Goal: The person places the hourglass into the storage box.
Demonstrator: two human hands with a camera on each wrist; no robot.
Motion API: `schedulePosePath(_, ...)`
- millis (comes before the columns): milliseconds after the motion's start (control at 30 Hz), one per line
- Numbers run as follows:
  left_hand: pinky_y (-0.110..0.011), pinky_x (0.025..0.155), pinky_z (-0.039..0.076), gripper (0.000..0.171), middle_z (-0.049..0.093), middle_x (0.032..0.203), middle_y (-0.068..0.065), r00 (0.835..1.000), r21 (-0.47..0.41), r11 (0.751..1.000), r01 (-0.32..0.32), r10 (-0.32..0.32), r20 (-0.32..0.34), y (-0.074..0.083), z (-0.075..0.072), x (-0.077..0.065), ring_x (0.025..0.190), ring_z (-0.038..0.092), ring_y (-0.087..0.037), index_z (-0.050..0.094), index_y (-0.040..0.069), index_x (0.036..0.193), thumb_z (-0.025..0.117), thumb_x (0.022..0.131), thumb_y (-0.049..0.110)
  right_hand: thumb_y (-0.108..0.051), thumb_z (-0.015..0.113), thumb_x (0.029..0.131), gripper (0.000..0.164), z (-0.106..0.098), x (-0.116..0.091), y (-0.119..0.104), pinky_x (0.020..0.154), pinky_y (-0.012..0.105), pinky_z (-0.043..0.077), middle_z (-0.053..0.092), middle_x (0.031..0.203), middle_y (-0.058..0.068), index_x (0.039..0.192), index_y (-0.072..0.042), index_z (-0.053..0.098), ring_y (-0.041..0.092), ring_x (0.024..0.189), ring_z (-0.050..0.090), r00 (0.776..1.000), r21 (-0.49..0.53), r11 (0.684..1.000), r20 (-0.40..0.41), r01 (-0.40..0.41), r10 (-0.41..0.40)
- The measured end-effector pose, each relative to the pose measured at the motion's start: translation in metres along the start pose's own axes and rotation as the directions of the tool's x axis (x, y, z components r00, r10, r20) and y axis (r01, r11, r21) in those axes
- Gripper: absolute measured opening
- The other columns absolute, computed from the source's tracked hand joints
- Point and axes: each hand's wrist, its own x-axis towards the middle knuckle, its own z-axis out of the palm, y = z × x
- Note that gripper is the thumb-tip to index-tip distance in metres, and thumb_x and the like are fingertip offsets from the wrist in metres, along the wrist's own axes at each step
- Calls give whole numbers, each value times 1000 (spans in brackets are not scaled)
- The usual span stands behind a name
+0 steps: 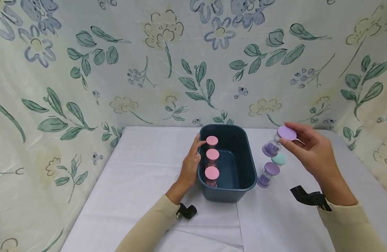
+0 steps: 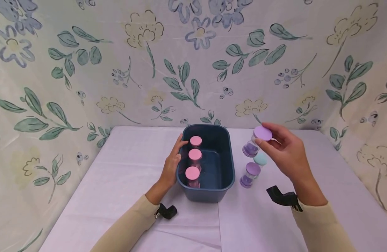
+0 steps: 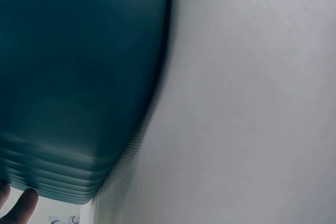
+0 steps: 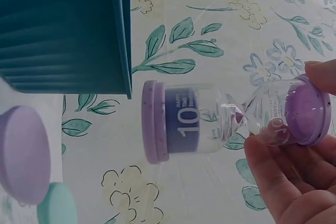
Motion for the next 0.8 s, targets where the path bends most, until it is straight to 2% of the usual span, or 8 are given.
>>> schedulePosePath(233, -50, 113, 24, 58, 30, 157, -3, 1000, 4, 1000, 9, -9, 5, 1, 0, 0, 146, 19, -15, 21, 11, 154, 23, 98, 27, 2, 71, 82, 56, 8, -1, -13, 86, 12, 46, 57, 129, 8, 135, -9, 55, 6, 112, 59, 999, 24, 999, 17, 48, -48)
schedulePosePath(433, -50, 113, 24, 57, 27, 158, -2, 1000, 4, 1000, 7, -7, 7, 0, 1, -1, 146, 19, -14, 25, 12, 153, 23, 98, 27, 8, 70, 80, 57, 14, -3, -20, 85, 13, 47, 59, 124, 5, 134, -6, 55, 8, 106, 61, 995, 50, 995, 47, 88, -90)
schedulePosePath(533, -51, 113, 23, 58, 30, 157, -3, 1000, -4, 1000, -2, 2, 4, -1, 1, -1, 146, 19, -15, 22, 12, 154, 23, 98, 26, 9, 70, 79, 58, 17, -4, -22, 85, 13, 47, 59, 123, 3, 134, -5, 55, 10, 103, 62, 992, 66, 992, 61, 105, -109)
schedulePosePath(800, -51, 113, 23, 55, 21, 160, -1, 1000, -11, 1000, -2, 2, 0, -3, 0, -1, 146, 18, -15, 32, 10, 150, 23, 98, 27, 11, 71, 78, 59, 24, -4, -29, 87, 14, 46, 59, 123, 3, 133, -5, 56, 10, 106, 61, 984, 77, 988, 109, 134, -142)
